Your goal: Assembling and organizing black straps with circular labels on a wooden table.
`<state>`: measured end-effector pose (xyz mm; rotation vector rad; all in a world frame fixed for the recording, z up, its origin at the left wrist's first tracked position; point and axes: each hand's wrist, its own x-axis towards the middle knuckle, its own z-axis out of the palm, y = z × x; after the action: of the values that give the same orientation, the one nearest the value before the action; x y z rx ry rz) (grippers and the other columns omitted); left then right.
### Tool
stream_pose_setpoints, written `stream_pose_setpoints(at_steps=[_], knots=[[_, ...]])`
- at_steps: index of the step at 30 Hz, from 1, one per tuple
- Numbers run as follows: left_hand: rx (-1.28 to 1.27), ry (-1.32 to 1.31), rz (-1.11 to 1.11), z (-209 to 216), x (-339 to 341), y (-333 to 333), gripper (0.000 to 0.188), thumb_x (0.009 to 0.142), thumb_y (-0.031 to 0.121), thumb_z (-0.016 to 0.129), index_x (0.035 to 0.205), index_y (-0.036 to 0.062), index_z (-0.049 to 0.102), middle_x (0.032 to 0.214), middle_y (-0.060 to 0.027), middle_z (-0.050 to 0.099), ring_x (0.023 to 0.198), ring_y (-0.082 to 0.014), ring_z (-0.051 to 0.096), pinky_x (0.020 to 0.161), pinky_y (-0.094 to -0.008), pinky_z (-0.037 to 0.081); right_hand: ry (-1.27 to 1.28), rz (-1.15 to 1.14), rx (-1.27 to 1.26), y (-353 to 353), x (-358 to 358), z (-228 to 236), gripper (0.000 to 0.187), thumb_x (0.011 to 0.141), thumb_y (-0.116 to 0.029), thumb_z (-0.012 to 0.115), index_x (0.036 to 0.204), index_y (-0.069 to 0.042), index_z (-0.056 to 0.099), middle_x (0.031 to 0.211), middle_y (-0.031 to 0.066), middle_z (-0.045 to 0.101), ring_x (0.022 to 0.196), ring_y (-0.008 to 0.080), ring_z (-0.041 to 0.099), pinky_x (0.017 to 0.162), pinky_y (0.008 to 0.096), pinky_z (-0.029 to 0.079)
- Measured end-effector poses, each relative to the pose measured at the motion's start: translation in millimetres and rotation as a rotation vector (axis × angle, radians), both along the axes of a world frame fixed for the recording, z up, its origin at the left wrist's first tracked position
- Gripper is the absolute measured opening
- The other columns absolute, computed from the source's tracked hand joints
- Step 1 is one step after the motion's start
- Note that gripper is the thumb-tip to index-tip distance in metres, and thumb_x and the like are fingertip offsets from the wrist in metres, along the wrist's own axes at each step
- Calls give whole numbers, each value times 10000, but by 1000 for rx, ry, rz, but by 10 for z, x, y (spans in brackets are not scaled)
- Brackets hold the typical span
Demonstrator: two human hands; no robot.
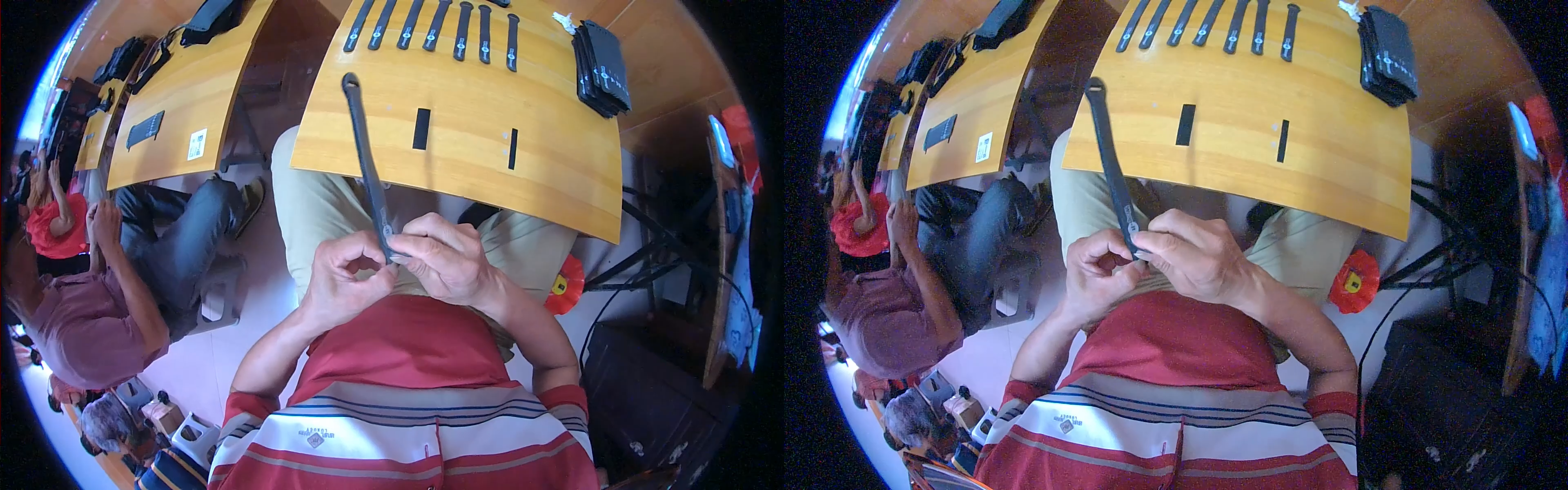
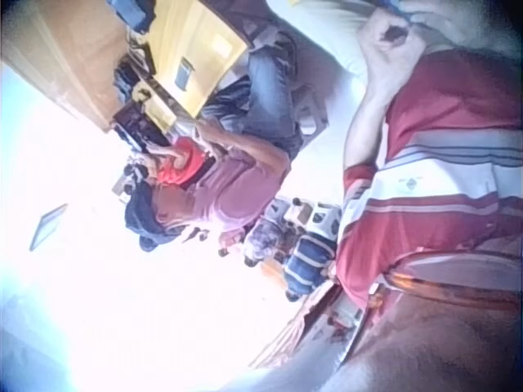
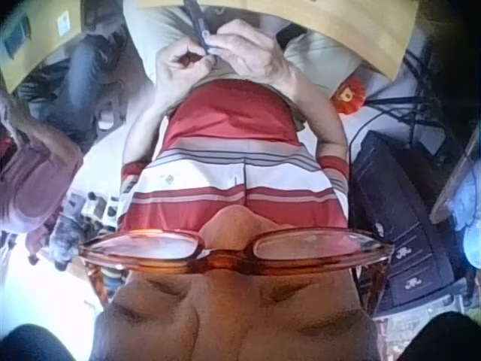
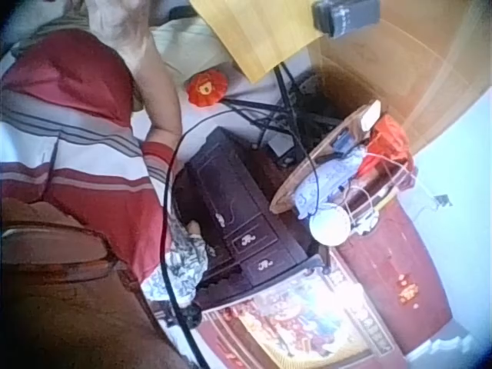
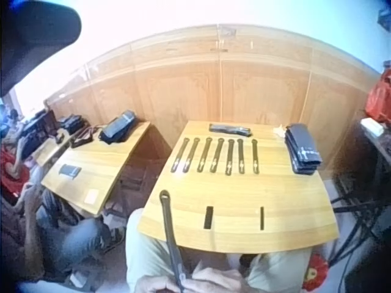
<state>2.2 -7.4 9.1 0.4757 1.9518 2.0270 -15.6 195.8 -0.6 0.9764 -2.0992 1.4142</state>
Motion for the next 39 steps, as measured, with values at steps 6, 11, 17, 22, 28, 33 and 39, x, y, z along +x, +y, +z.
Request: stream_pose_setpoints(at_steps=[6,11,17,22,28,33,39], knots=[[54,-252,126,-40,125,47,135,974,20,640,1101,6,597,951,-22,665,846,-67,630,728,-218,534,-10,26,-70,-77,59,-10,236,796,-40,777,1012,-16,686,862,81,640,688,236,682,550,342,559],[-90,-16,78,-38,204,14,150,1017,99,616,1052,-32,680,821,-68,706,725,-105,673,639,-259,557,-67,74,-26,-51,128,103,246,810,14,772,1035,-6,675,855,105,658,674,234,691,544,328,544],[-280,-47,-90,76,314,-43,148,995,81,630,942,-38,700,793,-106,703,676,-159,682,613,-285,547,-10,-266,-1,623,-445,315,96,922,-118,612,899,-79,696,797,70,669,709,253,673,667,362,545],[-433,58,-143,-49,425,-378,115,969,58,651,928,-36,705,782,-129,694,663,-173,682,607,-301,535,93,-622,-718,2267,-1169,1693,170,998,-175,657,990,-5,666,834,72,687,720,149,680,666,302,607],[-355,-197,32,-274,538,-502,161,1001,101,639,1028,-34,721,843,-82,714,722,-130,679,674,-261,569,191,-740,-298,2155,-1058,1730,209,1007,-147,643,1103,37,675,988,118,725,859,154,715,744,276,612],[-229,-227,70,-305,516,-441,171,1004,113,644,1053,-35,715,855,-66,716,733,-106,670,669,-242,565,75,-798,-188,1961,-1022,1139,135,949,-56,689,1056,26,704,867,99,748,782,109,704,717,253,562],[-169,-245,94,-327,518,-465,160,1004,113,648,1054,-25,709,860,-48,722,729,-90,661,669,-228,563,85,-869,-78,1951,-976,599,117,890,-19,732,999,19,717,839,126,733,767,152,714,687,289,553]])
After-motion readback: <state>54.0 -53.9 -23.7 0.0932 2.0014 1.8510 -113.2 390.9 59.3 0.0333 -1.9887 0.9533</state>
